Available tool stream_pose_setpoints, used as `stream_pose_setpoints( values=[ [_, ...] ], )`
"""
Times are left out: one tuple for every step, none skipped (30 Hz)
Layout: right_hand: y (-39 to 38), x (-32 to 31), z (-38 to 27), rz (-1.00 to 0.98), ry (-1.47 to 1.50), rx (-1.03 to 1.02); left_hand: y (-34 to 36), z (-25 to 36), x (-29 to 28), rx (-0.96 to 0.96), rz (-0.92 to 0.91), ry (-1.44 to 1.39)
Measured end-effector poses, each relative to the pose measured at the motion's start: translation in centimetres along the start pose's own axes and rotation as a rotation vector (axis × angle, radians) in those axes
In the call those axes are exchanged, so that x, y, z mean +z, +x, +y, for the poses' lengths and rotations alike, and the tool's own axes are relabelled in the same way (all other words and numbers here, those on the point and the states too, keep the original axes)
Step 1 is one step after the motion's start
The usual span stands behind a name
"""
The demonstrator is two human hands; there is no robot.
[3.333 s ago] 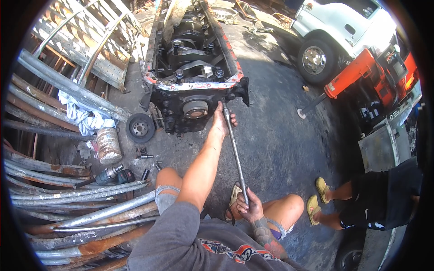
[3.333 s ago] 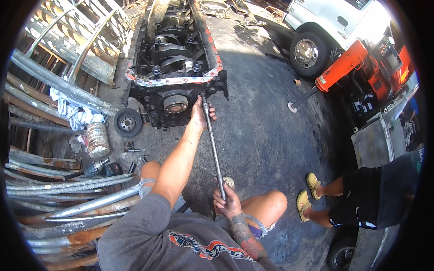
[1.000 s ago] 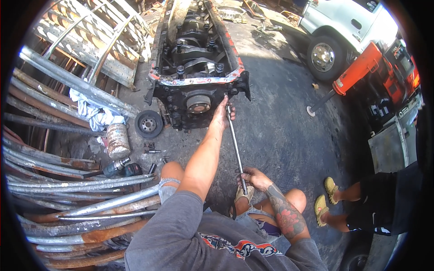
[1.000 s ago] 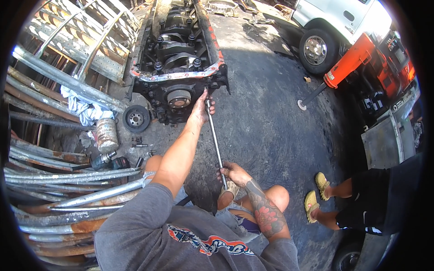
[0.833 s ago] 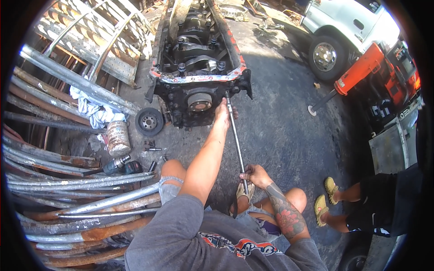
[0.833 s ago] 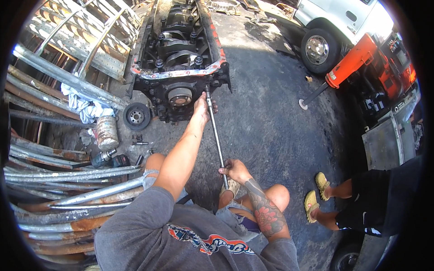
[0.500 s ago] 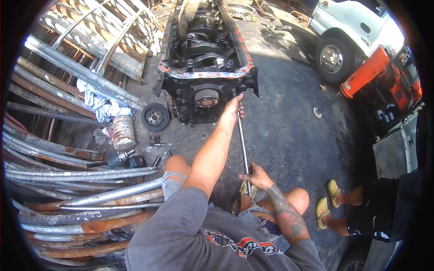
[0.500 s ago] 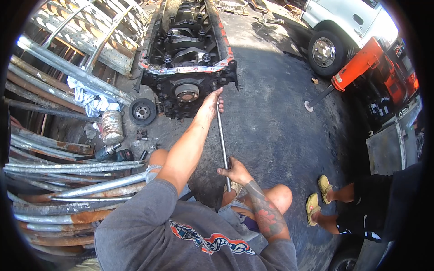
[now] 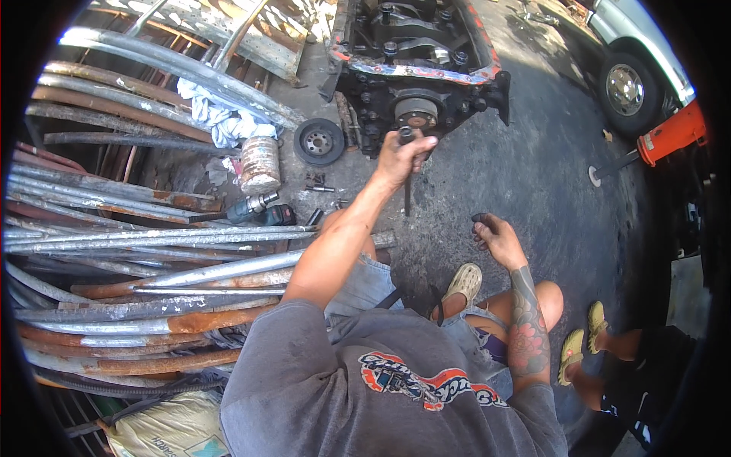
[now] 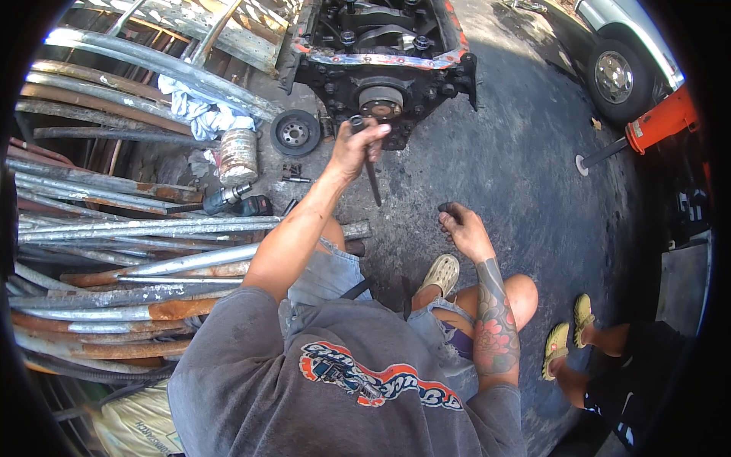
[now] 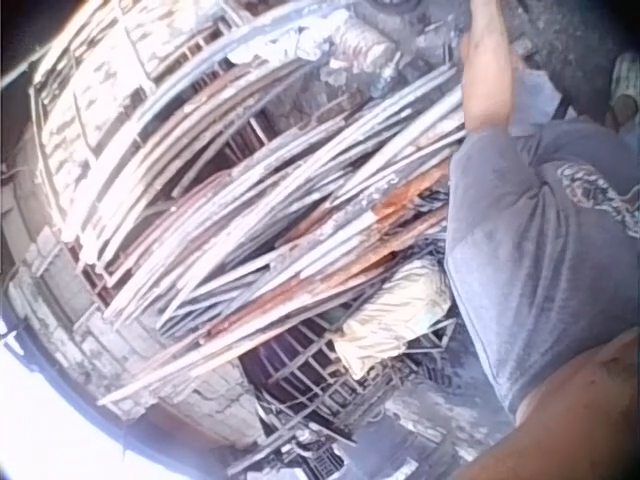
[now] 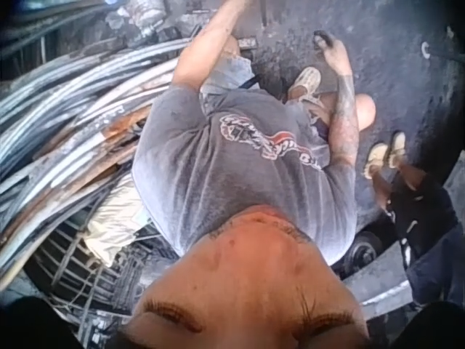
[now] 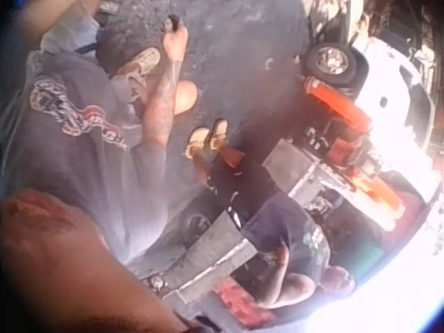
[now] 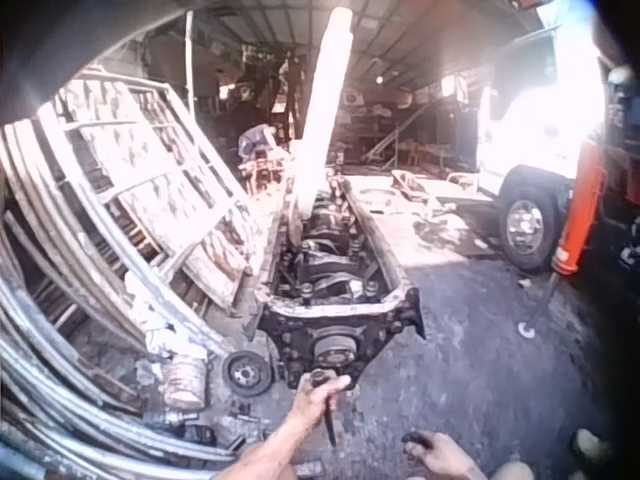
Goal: The recorder is using a socket wrench and other tools to tighten bolts on an engine block component.
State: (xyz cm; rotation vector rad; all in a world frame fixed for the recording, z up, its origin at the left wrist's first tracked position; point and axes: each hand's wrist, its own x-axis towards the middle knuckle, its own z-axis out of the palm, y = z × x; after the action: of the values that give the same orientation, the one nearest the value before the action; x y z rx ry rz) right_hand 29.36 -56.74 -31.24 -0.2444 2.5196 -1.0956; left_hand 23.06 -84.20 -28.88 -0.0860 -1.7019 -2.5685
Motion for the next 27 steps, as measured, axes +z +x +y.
stream_pose_setpoints(
  values=[
    [0.6,0.0,-0.1,-0.043,0.183,0.03,-0.1,-1.1,-2.1,0.033,0.059,0.04],
    [1.1,0.0,-0.3,-0.088,0.366,0.057,-0.2,-1.9,-4.2,0.084,0.128,0.074],
    [1.4,0.1,-0.6,-0.082,0.358,0.064,-0.4,-2.7,-6.3,0.131,0.196,0.105],
    [2.1,0.1,-1.2,-0.128,0.464,0.081,-0.7,-3.5,-8.3,0.137,0.27,0.106],
    [3.1,0.1,-1.9,-0.171,0.569,0.092,-1.1,-4.5,-10.1,0.147,0.34,0.105],
    [4.1,0.1,-2.6,-0.164,0.618,0.1,-1.6,-5.7,-11.8,0.161,0.385,0.159],
    [5.6,0.0,-3.3,-0.149,0.608,0.093,-2.2,-6.8,-13.0,0.175,0.43,0.213],
    [7.3,0.1,-3.9,-0.117,0.695,0.071,-3.0,-7.7,-13.9,0.161,0.433,0.293],
    [8.7,-0.1,-4.4,-0.07,0.78,0.052,-3.4,-8.1,-13.6,0.146,0.424,0.366],
    [10.3,-0.3,-4.8,0.001,0.861,0.048,-3.1,-8.5,-13.1,0.152,0.405,0.355],
    [12.3,0.1,-5.0,0.053,0.949,0.044,-3.3,-8.2,-12.9,0.124,0.418,0.383],
    [14.1,0.3,-5.0,0.055,0.952,0.044,-3.9,-8.0,-12.8,0.093,0.431,0.412],
    [16.1,0.5,-5.1,0.098,1.052,0.094,-4.3,-8.0,-13.0,0.098,0.431,0.415],
    [18.1,0.7,-5.3,0.139,1.15,0.141,-4.5,-8.2,-13.4,0.088,0.431,0.449],
    [19.7,0.7,-5.1,0.146,1.152,0.132,-4.5,-8.4,-13.4,0.077,0.421,0.478],
    [21.1,0.7,-4.8,0.163,1.21,0.187,-4.7,-8.5,-13.6,0.058,0.42,0.502],
    [22.0,0.7,-4.9,0.175,1.267,0.245,-4.9,-8.4,-13.7,0.062,0.417,0.503],
    [22.8,0.8,-4.9,0.216,1.278,0.279,-5.1,-8.4,-13.8,0.073,0.413,0.505],
    [23.3,0.7,-4.7,0.221,1.28,0.275,-5.2,-8.4,-13.9,0.084,0.408,0.506],
    [23.7,0.7,-4.7,0.217,1.302,0.259,-5.3,-8.2,-14.0,0.067,0.42,0.547],
    [23.9,0.7,-4.7,0.214,1.324,0.243,-5.4,-8.2,-14.1,0.069,0.419,0.547],
    [24.2,0.5,-4.6,0.216,1.324,0.242,-5.4,-8.2,-14.1,0.067,0.417,0.537],
    [24.1,0.5,-5.1,0.254,1.353,0.239,-5.5,-8.2,-14.4,0.064,0.421,0.529],
    [24.0,0.6,-5.5,0.293,1.382,0.237,-5.6,-8.2,-14.7,0.064,0.424,0.531],
    [23.9,0.9,-5.9,0.29,1.382,0.238,-5.7,-8.3,-14.9,0.059,0.431,0.524],
    [23.7,1.0,-6.3,0.407,1.271,0.199,-5.6,-8.3,-15.0,0.056,0.435,0.516],
    [23.6,1.1,-6.6,0.52,1.158,0.16,-5.5,-8.4,-15.2,0.057,0.435,0.516]
  ],
)
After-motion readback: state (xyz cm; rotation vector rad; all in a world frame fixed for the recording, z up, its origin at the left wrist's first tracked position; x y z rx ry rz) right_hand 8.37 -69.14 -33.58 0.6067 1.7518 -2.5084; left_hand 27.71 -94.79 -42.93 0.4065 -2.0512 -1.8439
